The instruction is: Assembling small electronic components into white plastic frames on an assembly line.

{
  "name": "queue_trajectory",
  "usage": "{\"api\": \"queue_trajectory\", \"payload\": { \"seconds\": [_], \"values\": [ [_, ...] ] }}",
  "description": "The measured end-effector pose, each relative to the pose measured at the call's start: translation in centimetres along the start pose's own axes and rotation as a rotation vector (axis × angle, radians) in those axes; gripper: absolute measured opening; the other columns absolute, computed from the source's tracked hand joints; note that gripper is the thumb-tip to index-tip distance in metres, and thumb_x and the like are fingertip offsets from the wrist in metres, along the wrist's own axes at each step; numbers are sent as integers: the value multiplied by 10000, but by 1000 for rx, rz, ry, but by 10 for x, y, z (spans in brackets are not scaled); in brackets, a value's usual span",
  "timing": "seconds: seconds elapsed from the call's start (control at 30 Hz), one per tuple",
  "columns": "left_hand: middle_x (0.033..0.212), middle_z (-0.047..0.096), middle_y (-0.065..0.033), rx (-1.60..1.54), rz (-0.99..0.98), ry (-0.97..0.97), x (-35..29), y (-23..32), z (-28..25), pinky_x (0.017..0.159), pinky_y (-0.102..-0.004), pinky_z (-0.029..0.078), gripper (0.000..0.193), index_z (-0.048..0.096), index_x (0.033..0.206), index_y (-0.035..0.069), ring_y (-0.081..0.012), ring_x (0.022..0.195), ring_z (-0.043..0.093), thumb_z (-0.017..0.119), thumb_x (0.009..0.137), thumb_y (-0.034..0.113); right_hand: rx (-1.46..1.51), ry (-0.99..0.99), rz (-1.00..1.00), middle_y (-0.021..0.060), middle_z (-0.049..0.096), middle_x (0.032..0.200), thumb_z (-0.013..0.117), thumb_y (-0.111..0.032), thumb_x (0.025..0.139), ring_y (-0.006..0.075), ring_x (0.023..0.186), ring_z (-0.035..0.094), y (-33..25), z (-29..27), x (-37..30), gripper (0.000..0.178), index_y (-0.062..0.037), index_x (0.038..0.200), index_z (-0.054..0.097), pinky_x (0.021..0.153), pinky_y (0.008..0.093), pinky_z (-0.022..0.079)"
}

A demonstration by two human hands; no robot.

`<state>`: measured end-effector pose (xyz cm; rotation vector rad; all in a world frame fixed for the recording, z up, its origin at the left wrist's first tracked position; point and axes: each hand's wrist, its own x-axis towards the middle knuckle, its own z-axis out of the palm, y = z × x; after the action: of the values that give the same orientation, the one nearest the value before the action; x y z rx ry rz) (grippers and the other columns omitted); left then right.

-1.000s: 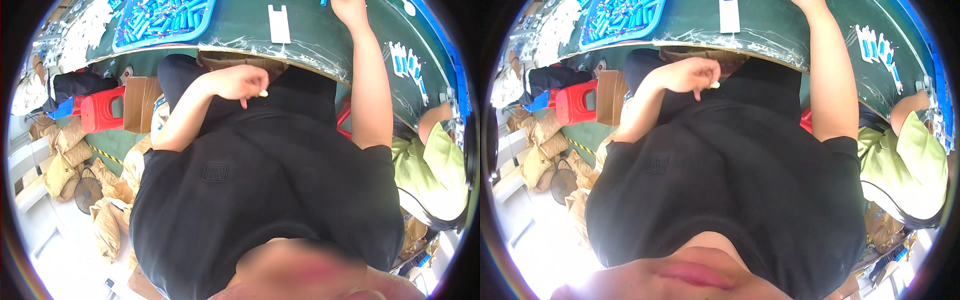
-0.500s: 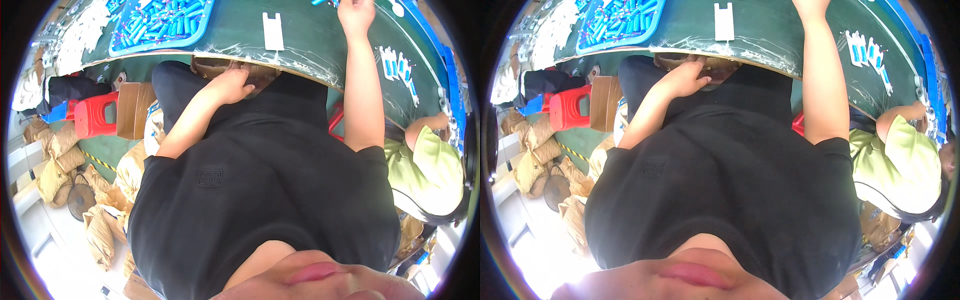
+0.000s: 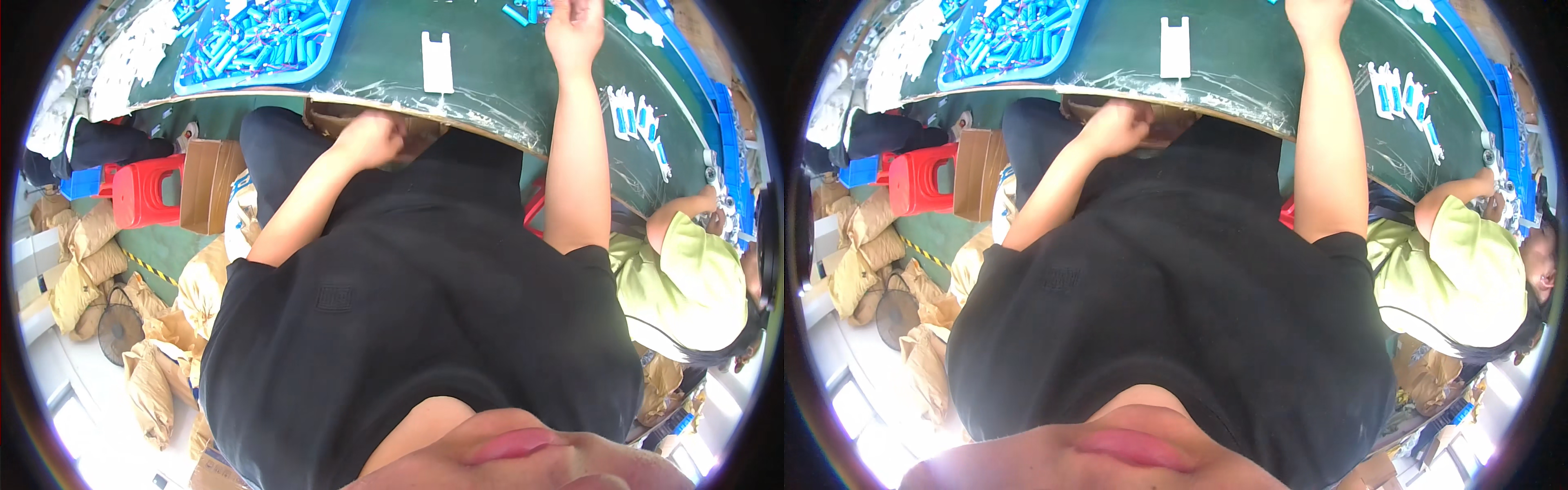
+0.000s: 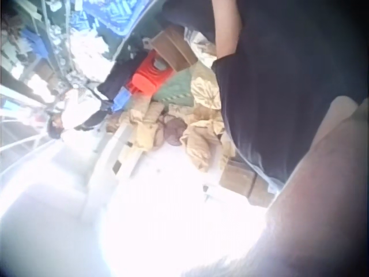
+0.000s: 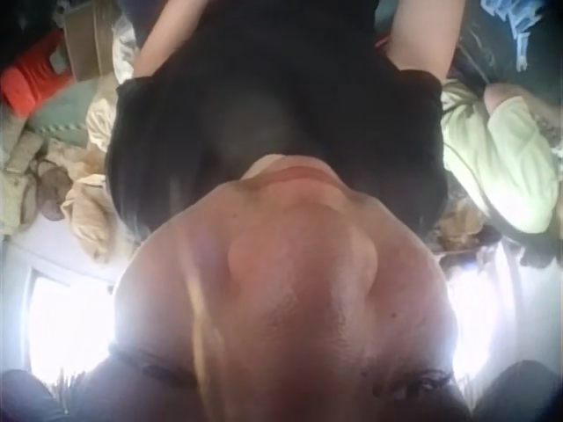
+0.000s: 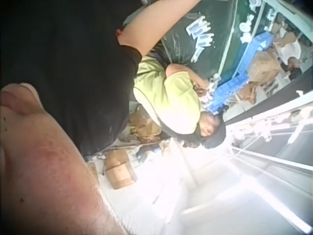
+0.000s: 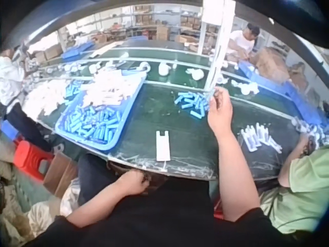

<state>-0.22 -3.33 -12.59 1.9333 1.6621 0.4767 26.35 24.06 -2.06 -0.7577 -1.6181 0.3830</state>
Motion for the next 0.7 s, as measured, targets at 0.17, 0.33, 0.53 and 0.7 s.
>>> {"api": "queue_trajectory", "payload": {
  "seconds": [0.17, 0.33, 0.53, 0.7],
  "values": [
    [913, 700, 9, -700, 395, -731, -7, 110, -99, 783, -275, 527, 56, 724, 1050, 22, -71, 865, 636, 692, 1028, 63, 271, -121, 234, 48, 694, 1047, 545, 69, 1058, 128, 919, 666, 7, 1, 5, 315, -16, 1360, 571, 805, 270, 546],
    [961, 782, -70, -275, 422, 515, 106, 131, -121, 786, -346, 587, 197, 753, 1130, 104, -163, 913, 755, 677, 961, 171, 675, -191, 309, 69, 710, 1113, 591, -1, 1069, 168, 1004, 687, 4, 3, 4, 284, -23, 1352, 579, 902, 319, 558],
    [921, 747, -200, -240, 365, 443, 188, 105, -96, 767, -412, 585, 352, 703, 1144, -20, -336, 814, 744, 807, 874, 180, 1070, -240, 425, 109, 697, 1213, 631, -41, 1061, 224, 1108, 686, -9, -1, 3, 294, -36, 1350, 577, 989, 369, 559],
    [831, 708, -169, -495, 382, 508, 199, 92, -79, 728, -386, 559, 203, 729, 994, 8, -281, 738, 708, 788, 909, 183, 1243, -328, 507, 120, 697, 1202, 629, -63, 1051, 248, 1104, 694, -21, -10, 3, 305, -30, 1352, 596, 1005, 404, 569]
  ]
}}
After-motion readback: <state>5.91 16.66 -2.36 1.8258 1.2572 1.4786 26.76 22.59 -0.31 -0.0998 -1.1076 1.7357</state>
